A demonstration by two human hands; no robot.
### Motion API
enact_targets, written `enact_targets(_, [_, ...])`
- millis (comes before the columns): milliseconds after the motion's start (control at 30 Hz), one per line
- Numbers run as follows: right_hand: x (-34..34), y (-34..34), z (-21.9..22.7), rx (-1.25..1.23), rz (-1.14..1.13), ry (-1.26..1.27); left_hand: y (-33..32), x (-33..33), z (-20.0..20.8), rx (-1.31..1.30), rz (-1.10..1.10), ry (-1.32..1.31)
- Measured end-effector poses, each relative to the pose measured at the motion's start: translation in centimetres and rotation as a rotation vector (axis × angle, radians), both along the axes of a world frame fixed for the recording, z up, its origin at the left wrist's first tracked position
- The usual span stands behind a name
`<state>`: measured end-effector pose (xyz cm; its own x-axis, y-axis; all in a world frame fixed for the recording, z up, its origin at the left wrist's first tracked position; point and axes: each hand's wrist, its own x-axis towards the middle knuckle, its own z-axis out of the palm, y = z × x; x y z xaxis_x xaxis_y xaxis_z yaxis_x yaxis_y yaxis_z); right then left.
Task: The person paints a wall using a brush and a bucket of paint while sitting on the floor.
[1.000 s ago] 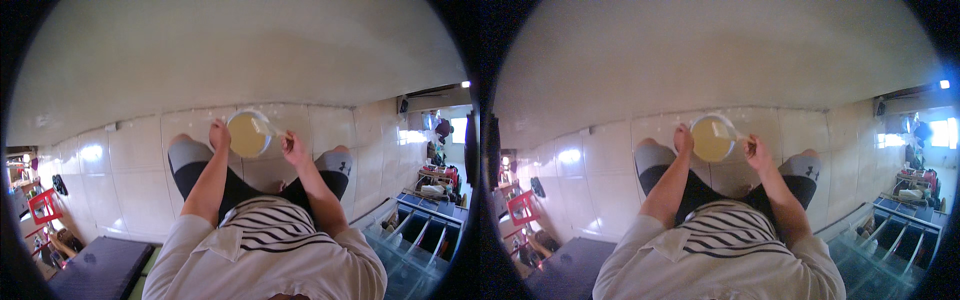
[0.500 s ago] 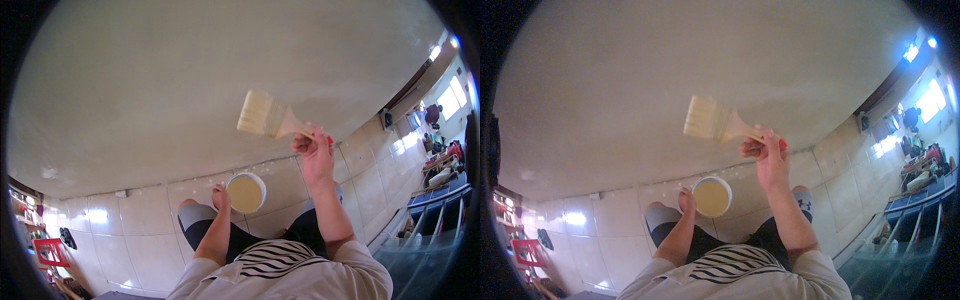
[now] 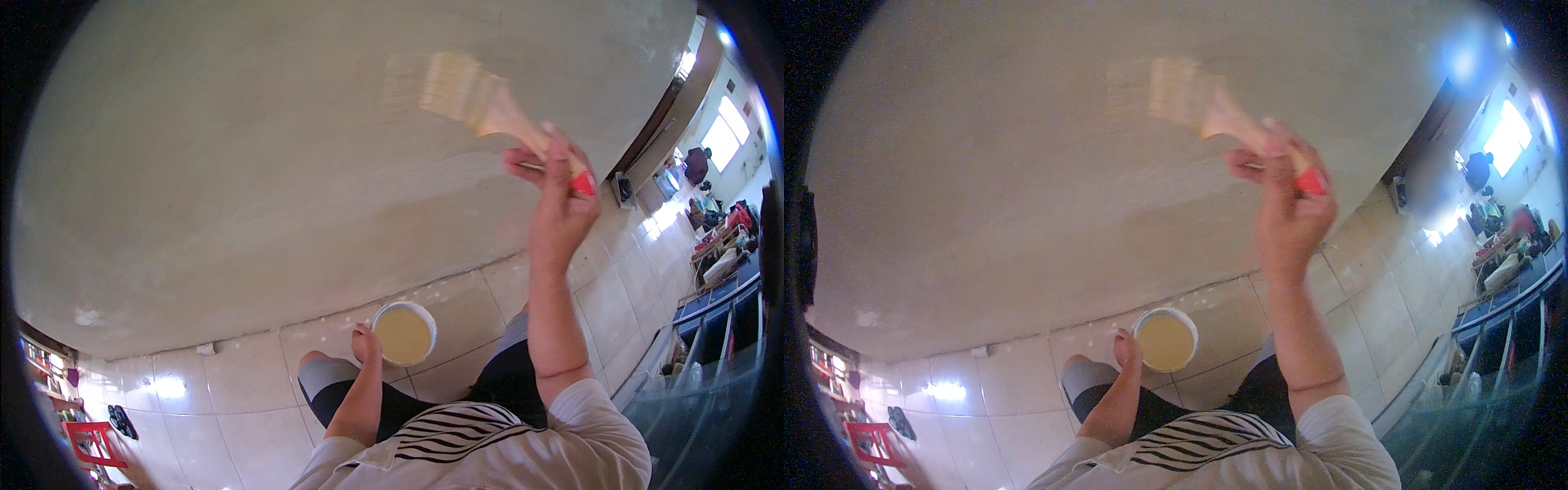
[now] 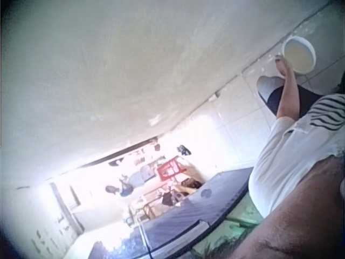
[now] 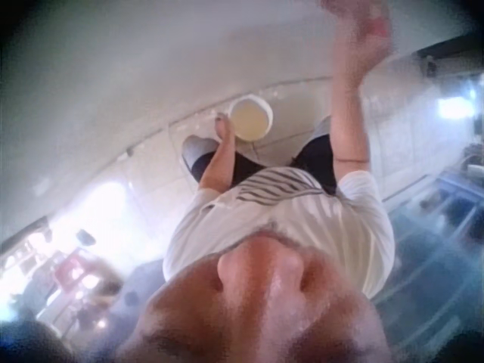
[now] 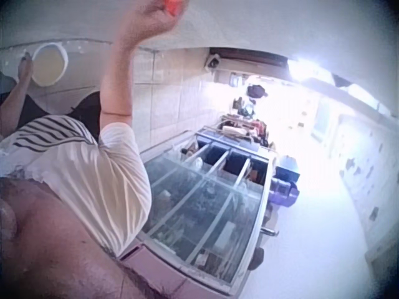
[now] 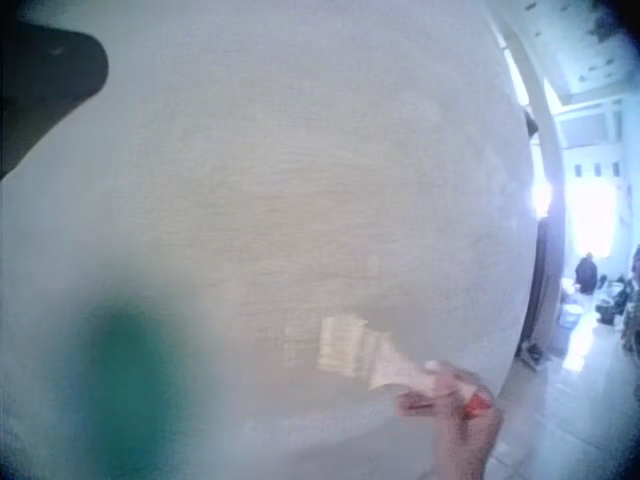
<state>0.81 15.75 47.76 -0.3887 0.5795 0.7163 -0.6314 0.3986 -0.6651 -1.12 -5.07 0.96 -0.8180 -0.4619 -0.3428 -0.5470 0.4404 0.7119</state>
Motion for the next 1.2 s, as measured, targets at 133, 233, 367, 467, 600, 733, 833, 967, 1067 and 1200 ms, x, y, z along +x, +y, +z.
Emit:
enact_targets(133, [1.6,4.6,0.5,0.042,-0.279,-0.008,0.4,0.1,0.6,-0.002,-0.013,-0.021])
enact_targets(233, [1.5,5.8,0.5,0.100,-0.385,0.026,-0.4,0.1,0.1,0.001,0.006,-0.005])
enact_targets(367, [-0.2,4.2,-1.1,0.339,-0.394,0.094,-0.1,0.0,0.4,-0.016,-0.022,-0.012])
enact_targets(467, [-0.5,-2.0,-0.9,0.649,-0.429,0.067,0.4,0.2,0.6,0.013,-0.030,-0.017])
enact_targets(600, [-0.9,-9.8,-1.1,0.668,-0.069,0.068,0.4,0.2,0.0,-0.010,-0.018,0.020])
enact_targets(733, [-0.5,-12.9,0.3,0.580,0.115,0.119,-1.0,-0.6,-2.0,-0.045,-0.036,0.072])
enact_targets(833, [-0.9,-9.9,0.2,0.586,0.071,0.141,0.6,0.3,-0.8,-0.014,-0.026,0.042])
enact_targets(967, [-0.7,-2.3,-0.5,0.349,-0.124,0.080,0.4,0.5,-0.1,-0.019,-0.046,0.045])
enact_targets(1067, [0.7,2.9,0.0,0.161,-0.267,-0.013,-0.1,0.3,-0.6,-0.001,-0.047,0.052])
enact_targets(1200, [1.1,6.3,-0.1,0.110,-0.405,0.049,0.1,0.1,-0.2,0.015,-0.047,0.068])
